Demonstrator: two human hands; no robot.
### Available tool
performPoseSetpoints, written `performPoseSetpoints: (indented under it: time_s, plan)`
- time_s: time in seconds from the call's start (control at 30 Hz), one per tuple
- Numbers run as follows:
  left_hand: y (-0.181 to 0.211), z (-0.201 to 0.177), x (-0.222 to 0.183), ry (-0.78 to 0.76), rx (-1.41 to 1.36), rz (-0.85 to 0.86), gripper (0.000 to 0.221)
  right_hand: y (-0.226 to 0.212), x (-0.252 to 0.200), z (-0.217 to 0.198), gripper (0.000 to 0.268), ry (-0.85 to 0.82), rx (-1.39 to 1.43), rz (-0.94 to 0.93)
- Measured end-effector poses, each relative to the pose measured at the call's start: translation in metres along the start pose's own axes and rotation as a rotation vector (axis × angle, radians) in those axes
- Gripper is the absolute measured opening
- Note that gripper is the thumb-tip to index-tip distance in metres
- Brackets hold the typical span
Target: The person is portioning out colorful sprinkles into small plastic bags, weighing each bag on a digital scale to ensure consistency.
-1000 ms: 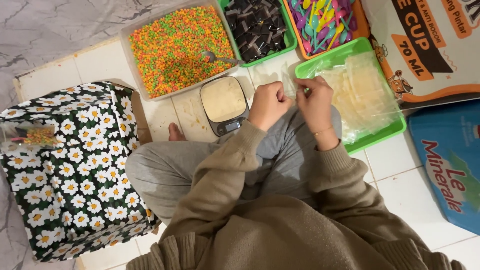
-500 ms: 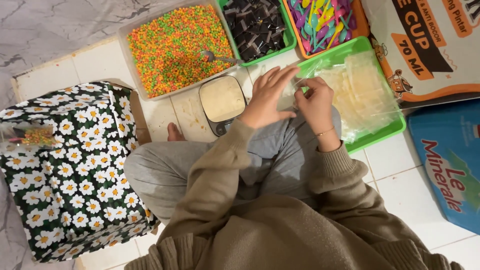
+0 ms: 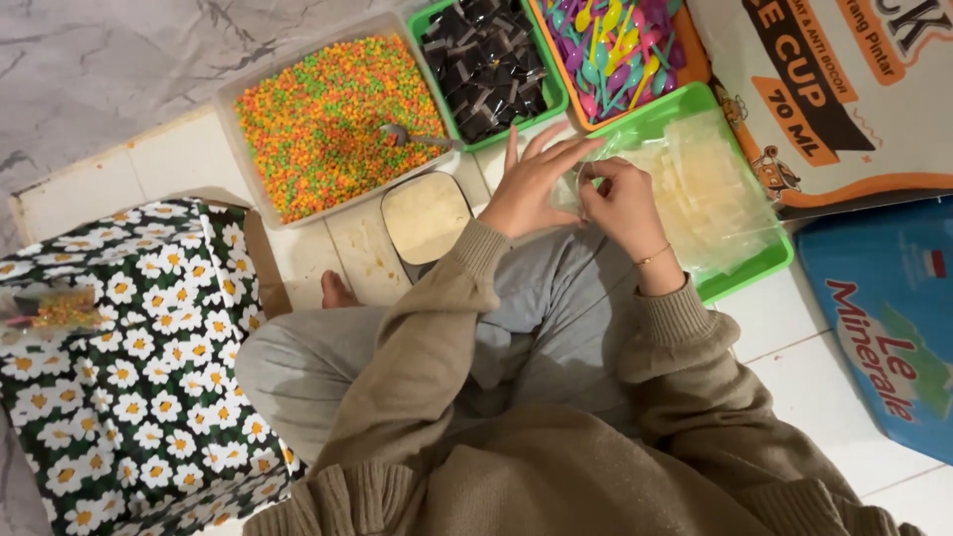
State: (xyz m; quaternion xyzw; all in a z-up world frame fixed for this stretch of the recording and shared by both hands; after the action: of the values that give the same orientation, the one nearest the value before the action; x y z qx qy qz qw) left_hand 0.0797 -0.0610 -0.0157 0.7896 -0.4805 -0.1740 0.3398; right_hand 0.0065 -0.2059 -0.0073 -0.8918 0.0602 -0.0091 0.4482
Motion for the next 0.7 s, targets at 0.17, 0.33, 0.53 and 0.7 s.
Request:
performPoseSetpoints:
  time_s: [0.17,0.33,0.53,0.7]
  plan:
    - [-0.026,0.011,0.015,0.075,-0.052,0.005,0.097,0.006,0.016,-0.008,0.027,-0.282,0.343,0.101]
    - [-0.051,0.011,0.016,0.2,-0.119,-0.073,0.099,0.107,0.082,-0.034,0.031,-0.13,0.317,0.184]
    - [-0.062,0.017,0.023,0.292,-0.142,-0.091,0.104,0.226,0.161,-0.006,0.011,0.104,-0.465,0.294]
    - [-0.069,0.02,0.029,0.287,-0.122,-0.133,0.104,0.227,0.184,0.02,0.018,0.111,-0.913,0.41]
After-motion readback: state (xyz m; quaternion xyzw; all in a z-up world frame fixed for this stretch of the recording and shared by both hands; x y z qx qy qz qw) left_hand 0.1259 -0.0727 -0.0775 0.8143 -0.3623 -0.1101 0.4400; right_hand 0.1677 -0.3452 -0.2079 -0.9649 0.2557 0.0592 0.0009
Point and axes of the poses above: each hand's wrist, its own x-axis towards the middle knuckle, its own z-axis out of the palm, y = z × x, the point moved 5 cm from there along x, towards the middle knuckle, and after that the axes turned 13 degrees about -y, right-handed, at the moved point
